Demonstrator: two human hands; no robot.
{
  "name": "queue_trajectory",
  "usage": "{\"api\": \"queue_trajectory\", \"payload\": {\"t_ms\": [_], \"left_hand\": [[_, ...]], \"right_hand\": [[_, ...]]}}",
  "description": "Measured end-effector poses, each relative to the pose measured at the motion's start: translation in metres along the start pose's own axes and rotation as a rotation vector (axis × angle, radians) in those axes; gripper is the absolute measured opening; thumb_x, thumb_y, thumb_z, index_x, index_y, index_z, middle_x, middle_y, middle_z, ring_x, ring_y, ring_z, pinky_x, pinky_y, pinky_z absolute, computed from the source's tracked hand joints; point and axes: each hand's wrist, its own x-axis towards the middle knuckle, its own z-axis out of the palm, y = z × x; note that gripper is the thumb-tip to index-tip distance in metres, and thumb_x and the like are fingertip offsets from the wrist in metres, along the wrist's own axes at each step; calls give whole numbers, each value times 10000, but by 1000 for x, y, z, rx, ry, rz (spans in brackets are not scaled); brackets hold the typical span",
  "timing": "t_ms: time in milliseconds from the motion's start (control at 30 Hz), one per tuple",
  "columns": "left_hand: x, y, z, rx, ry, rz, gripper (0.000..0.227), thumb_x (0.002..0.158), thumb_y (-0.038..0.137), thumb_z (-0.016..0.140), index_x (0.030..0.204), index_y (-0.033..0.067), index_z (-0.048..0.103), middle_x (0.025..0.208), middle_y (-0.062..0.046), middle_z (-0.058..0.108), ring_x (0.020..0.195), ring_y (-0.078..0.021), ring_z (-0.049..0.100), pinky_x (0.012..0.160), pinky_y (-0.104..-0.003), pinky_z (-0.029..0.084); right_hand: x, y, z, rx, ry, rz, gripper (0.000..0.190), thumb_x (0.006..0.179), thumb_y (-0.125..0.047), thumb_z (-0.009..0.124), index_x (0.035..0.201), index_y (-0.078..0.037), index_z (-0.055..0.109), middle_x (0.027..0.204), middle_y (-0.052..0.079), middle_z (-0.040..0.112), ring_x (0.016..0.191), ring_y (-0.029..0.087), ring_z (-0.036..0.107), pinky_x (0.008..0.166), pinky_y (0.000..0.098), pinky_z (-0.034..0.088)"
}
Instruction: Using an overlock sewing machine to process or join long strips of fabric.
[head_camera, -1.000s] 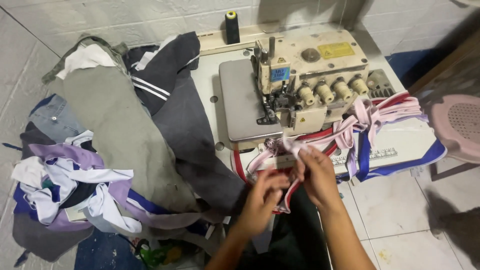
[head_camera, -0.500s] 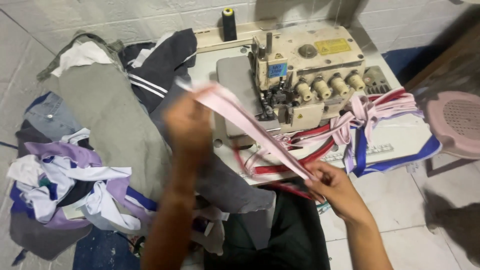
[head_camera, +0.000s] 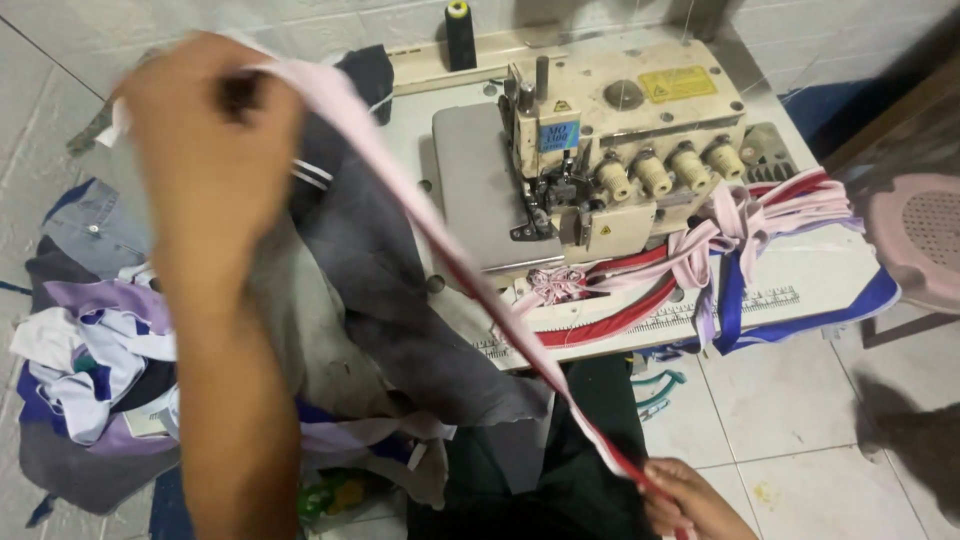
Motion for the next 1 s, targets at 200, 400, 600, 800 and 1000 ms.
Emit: {"api": "queue_trajectory", "payload": {"t_ms": [200, 400, 600, 800, 1000], "left_hand": [[-15, 19, 86, -335, -555, -160, 19, 896, 79, 705, 892, 96, 699, 861, -31, 739, 780, -131, 668, 719, -301, 498], [-38, 46, 102, -508, -615, -18, 269, 916, -11, 694, 1169, 81, 694, 1012, -17, 759, 902, -136, 705, 788, -300, 539], [-25, 89, 57, -637, -520, 180, 178, 918, -71, 721, 1041, 57, 734, 1055, -83, 731, 953, -219, 713, 852, -318, 551], [-6, 90, 21, -342, -455, 42, 176, 869, -29, 810, 998, 88, 785, 1096, -106, 758, 973, -197, 727, 921, -264, 635], [-15, -11, -6, -252, -151, 67, 212, 1031, -232, 738, 1136, -48, 759, 1132, -204, 713, 1047, -275, 687, 926, -338, 602]], "right_hand": [[35, -26, -2, -1521, 556, 766, 269, 952, -353, 696, 1185, -282, 810, 1133, -93, 832, 1012, 77, 774, 922, 213, 573], [6, -70, 101, -1216, 646, -231, 302, 906, -358, 690, 1063, -122, 792, 1104, -26, 850, 937, 120, 778, 885, 272, 541], [33, -99, 227, -912, 372, -886, 742, 752, -195, 833, 1403, -52, 506, 1352, 139, 697, 1230, 269, 678, 1081, 413, 524], [69, -94, 255, -824, 312, -721, 948, 721, -130, 873, 1515, -164, 356, 1315, 87, 756, 1062, 125, 748, 1033, 272, 479], [70, -77, 179, -664, 266, -870, 531, 824, 50, 790, 1318, -60, 627, 808, 4, 659, 759, 102, 637, 794, 222, 510]]}}
